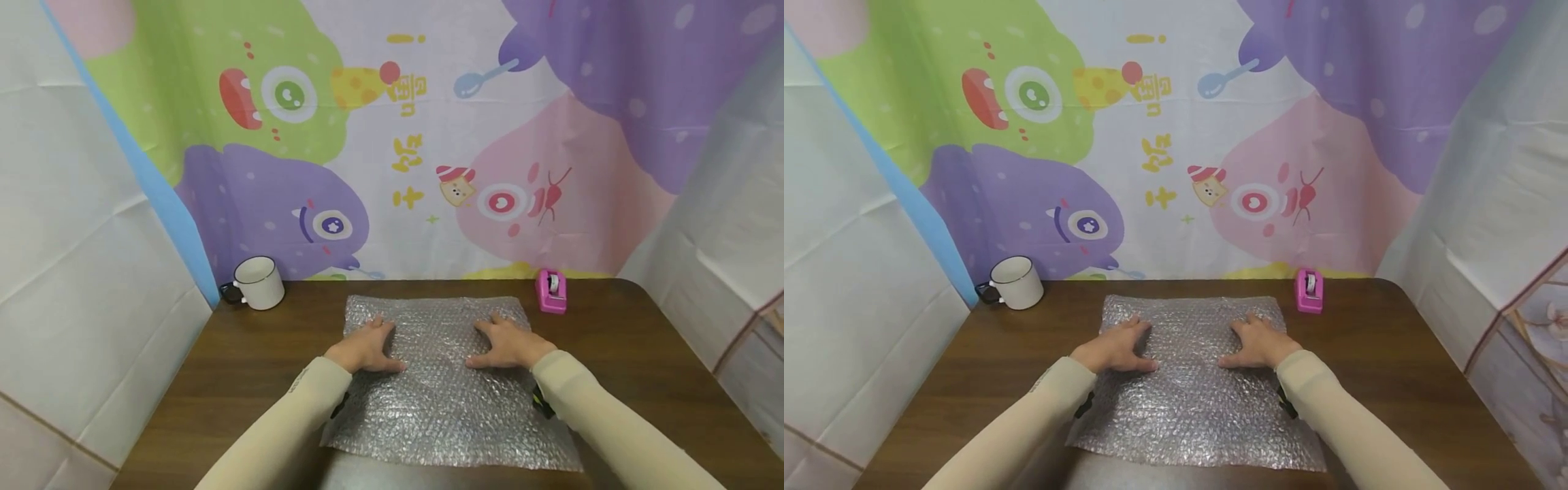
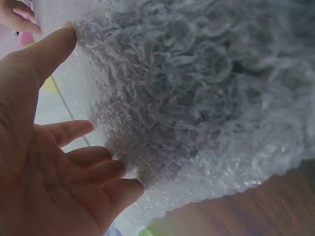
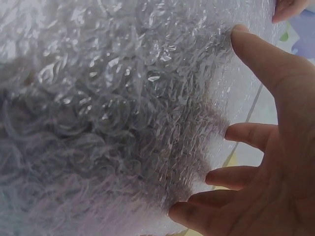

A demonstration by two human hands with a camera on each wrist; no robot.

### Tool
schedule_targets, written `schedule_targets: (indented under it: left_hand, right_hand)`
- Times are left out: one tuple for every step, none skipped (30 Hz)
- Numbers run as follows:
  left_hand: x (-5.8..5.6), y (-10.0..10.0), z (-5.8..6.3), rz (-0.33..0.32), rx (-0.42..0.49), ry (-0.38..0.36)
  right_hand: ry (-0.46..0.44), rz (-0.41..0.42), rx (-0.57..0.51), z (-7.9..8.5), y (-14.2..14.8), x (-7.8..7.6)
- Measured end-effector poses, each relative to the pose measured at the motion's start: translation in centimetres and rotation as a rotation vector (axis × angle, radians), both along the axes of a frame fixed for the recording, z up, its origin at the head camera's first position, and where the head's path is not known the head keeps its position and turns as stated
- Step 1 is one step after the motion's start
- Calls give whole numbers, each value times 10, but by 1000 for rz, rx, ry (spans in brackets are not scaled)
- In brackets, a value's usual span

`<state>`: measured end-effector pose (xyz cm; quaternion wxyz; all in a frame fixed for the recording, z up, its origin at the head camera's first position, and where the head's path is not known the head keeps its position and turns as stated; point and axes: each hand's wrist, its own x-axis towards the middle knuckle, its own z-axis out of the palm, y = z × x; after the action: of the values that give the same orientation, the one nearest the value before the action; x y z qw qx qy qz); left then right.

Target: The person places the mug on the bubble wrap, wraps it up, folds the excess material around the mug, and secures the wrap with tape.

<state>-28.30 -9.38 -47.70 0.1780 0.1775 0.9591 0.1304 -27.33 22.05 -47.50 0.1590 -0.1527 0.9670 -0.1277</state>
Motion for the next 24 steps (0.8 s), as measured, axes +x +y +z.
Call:
schedule_targets:
  left_hand:
    - [1,0,0,-1,-3,3]
    - [1,-1,0,-2,-4,5]
    - [2,-1,1,-2,-5,7]
    - [2,-2,1,-2,-6,7]
    - [3,-2,1,-1,-4,8]
    - [3,-2,2,-1,-4,9]
    - [3,-3,2,-1,-3,10]
    - [3,-2,3,-1,2,11]
    - [3,-2,3,-1,7,12]
    - [3,-2,3,-1,10,14]
    - [2,-1,3,-1,13,15]
    - [2,-1,3,-1,13,15]
    - [2,-1,3,0,12,14]
    - [2,-1,3,0,13,15]
    - [2,-1,3,0,11,13]
    - [2,-1,3,1,9,10]
    - [3,-1,2,2,7,8]
    - [3,-1,2,4,6,6]
    - [3,-1,2,4,6,5]
    - [3,-1,2,5,7,3]
    - [3,-1,2,6,5,2]
    - [3,-1,2,6,4,2]
    - [3,0,2,6,2,3]
    - [3,0,2,5,1,4]
  right_hand:
    - [0,1,2,0,-1,0]
    - [-2,1,3,0,-1,0]
    - [-4,0,3,0,-1,0]
    - [-7,-2,4,0,-1,0]
    - [-6,0,5,0,-1,0]
    - [-2,3,9,1,-1,0]
    - [2,3,14,1,0,1]
    - [4,1,16,2,0,1]
    - [8,3,20,3,0,0]
    - [9,3,25,4,1,0]
    - [16,9,30,5,1,-1]
    - [17,9,36,6,2,-2]
    - [15,5,38,7,2,-4]
    - [11,-1,34,9,3,-5]
    - [14,-1,30,10,4,-7]
    - [19,-5,26,12,5,-9]
    - [30,-8,22,13,6,-11]
    - [41,-15,13,14,8,-14]
    - [56,-20,2,15,9,-16]
    - [76,-19,-5,16,11,-18]
    - [92,-22,-9,17,13,-21]
    - [104,-27,-13,18,15,-23]
    - [113,-35,-18,18,17,-25]
    - [120,-39,-21,18,19,-28]
